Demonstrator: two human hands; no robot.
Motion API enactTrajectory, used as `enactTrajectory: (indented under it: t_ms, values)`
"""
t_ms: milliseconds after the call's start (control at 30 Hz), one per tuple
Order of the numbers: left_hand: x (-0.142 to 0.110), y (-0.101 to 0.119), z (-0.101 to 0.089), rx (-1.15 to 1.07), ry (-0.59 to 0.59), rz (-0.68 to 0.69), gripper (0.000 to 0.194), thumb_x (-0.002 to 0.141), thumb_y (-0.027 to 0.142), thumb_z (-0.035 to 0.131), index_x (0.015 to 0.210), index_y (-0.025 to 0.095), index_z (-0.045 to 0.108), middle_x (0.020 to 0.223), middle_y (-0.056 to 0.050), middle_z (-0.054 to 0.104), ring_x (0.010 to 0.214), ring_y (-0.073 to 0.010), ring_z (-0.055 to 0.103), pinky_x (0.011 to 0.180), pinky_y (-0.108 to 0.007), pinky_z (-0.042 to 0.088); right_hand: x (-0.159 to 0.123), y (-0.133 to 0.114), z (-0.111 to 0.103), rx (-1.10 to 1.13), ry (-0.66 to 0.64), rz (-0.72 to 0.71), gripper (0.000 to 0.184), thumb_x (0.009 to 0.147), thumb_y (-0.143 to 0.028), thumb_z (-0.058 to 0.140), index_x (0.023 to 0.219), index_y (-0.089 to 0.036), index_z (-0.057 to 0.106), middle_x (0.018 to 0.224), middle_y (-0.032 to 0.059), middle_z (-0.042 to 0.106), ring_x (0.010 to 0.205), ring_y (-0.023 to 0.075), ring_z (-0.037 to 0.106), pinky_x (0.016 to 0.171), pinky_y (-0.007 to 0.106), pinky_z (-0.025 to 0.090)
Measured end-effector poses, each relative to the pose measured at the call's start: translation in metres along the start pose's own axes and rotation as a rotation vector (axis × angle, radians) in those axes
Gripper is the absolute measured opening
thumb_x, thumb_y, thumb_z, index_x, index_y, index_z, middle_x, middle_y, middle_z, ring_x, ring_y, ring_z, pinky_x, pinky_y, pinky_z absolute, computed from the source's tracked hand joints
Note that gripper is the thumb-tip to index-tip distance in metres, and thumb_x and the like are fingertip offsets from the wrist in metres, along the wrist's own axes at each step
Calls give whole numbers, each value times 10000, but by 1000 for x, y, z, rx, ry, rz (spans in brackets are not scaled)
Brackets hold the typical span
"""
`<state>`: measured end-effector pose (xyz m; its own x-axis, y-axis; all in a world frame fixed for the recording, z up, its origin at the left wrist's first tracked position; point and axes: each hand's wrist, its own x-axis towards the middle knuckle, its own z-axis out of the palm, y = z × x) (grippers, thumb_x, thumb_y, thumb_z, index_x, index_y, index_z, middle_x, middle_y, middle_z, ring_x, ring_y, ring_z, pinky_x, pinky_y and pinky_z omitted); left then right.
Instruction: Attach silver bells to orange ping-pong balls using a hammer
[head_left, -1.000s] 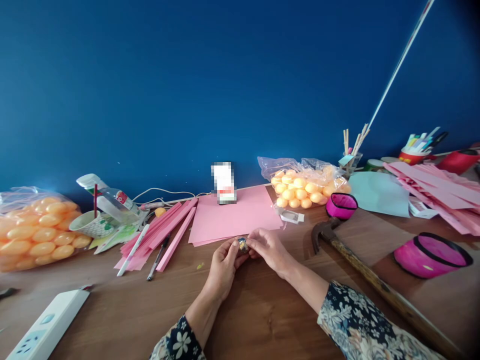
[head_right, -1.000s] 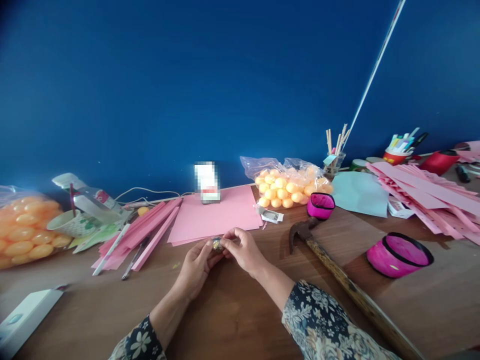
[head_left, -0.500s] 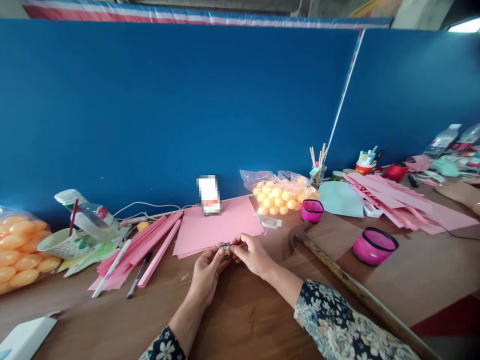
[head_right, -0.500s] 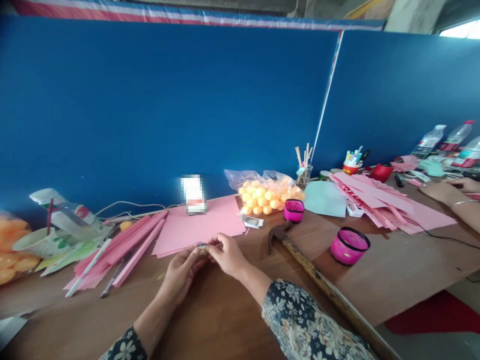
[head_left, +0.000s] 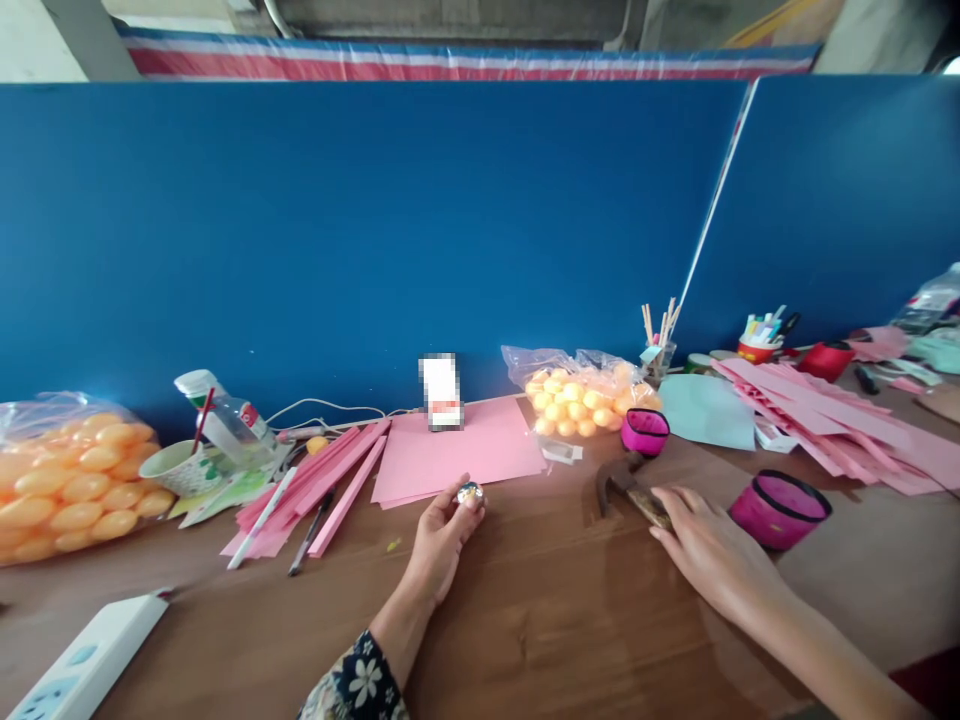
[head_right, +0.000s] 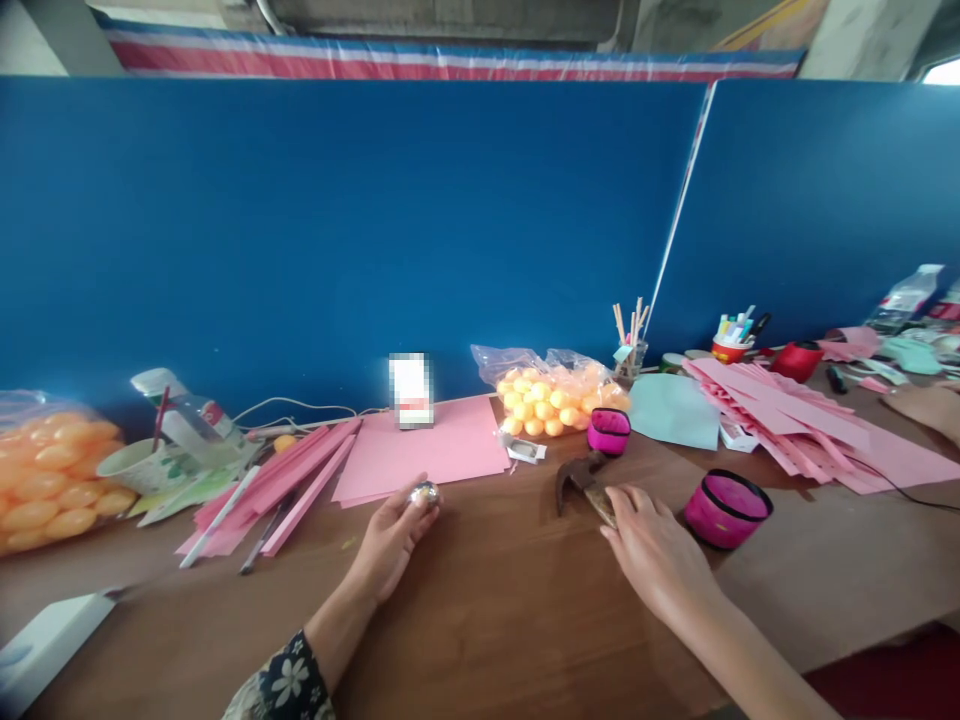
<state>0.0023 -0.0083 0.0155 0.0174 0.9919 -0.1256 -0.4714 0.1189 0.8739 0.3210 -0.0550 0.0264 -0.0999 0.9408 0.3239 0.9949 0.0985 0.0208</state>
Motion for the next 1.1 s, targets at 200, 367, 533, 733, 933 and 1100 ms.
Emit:
enactTrajectory:
  t_ms: [200,367,533,733,933,1100]
  values:
    - [0,-4,-3,143,-41,51,609,601,212,741,1172,167,533,929,-57,669,858,-138,614,839,-268,446,-5,9,23,-9,-63,-33,242,797,-159,445,1019,-129,536,796,110,596,724,245,592,644,340,465]
    - [-1,-5,-4,143,-56,38,534,615,226,731,1115,144,559,928,-68,661,830,-151,620,768,-262,474,-8,15,25,144,-63,-10,324,813,-204,395,1108,-128,504,898,138,622,794,249,613,696,352,490]
    - [-2,-3,0,140,-25,52,495,610,257,729,1068,140,586,906,-65,662,795,-156,623,728,-274,500,-24,13,10,426,-166,119,373,803,-333,405,1128,-174,494,1104,131,611,1003,253,587,839,356,478]
    - [-4,-6,3,273,-62,98,517,597,218,725,1090,169,579,798,-24,667,677,-128,612,669,-255,496,-39,-33,-29,677,-293,234,437,824,-455,403,1200,-235,436,1063,109,640,952,243,613,770,309,505]
    - [-3,-8,1,257,-69,103,528,581,195,730,1090,175,591,807,-21,665,682,-124,598,664,-243,480,-21,-84,-65,800,-368,109,444,854,-430,401,1265,-265,371,1047,89,622,916,213,609,760,294,487]
    - [-2,-9,1,311,-95,140,509,596,210,719,1089,182,597,858,-34,679,691,-143,604,653,-254,476,-2,-111,-82,879,-417,-2,315,871,-388,378,1139,-256,480,799,29,641,665,162,608,635,265,474]
